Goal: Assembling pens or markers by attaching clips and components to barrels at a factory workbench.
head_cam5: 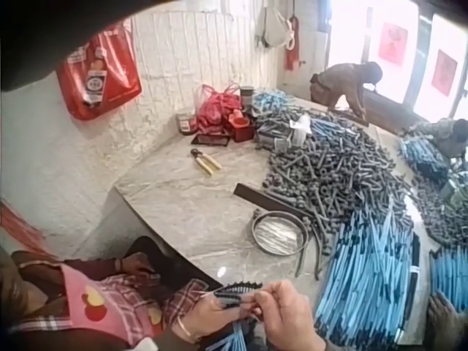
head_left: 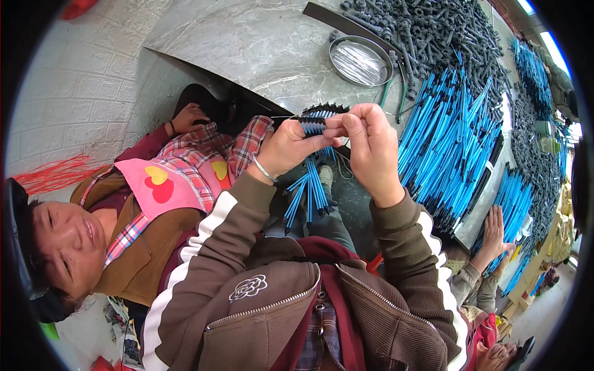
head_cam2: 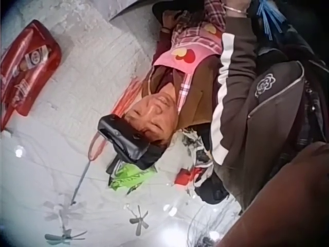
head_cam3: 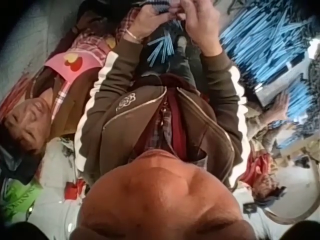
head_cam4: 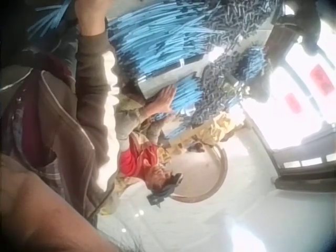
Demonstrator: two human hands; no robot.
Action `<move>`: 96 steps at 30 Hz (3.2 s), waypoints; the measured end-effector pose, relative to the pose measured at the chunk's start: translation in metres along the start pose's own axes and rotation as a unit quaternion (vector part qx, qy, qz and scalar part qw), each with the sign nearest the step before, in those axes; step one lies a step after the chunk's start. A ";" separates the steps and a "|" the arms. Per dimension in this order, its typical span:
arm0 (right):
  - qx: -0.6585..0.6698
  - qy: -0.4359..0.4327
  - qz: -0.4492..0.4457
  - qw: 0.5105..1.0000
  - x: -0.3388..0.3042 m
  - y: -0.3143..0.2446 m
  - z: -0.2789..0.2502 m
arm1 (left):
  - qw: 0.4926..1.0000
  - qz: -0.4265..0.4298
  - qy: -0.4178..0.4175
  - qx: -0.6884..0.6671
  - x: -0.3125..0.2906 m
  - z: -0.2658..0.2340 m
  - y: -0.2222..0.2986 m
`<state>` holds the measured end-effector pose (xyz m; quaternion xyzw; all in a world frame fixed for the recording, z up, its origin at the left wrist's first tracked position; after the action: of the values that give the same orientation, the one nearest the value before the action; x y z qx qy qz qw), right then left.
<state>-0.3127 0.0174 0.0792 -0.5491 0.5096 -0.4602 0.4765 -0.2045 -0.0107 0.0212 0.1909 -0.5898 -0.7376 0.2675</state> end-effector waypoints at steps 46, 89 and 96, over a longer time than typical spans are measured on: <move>-0.027 -0.062 -0.086 0.994 0.002 0.004 -0.018 | 1.000 -0.009 0.026 0.006 -0.009 -0.014 0.009; -0.168 0.000 0.043 0.985 -0.040 0.046 -0.064 | 0.971 -0.198 -0.132 -0.031 -0.024 0.024 0.000; -0.349 -0.074 0.023 0.934 0.029 0.040 -0.081 | 0.962 -0.096 -0.253 0.047 -0.028 0.018 -0.001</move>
<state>-0.3961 -0.0166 0.0504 -0.7016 0.6137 -0.2001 0.3019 -0.1937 0.0207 0.0238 0.0662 -0.6511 -0.7556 0.0281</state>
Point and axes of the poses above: each hand's wrist, its own x-axis towards the middle knuckle, its own z-axis out of the palm, y = z × x, the point moved 8 cm from there along x, towards the middle knuckle, and after that the axes turned 12 degrees about -y, right-handed, at the moved point
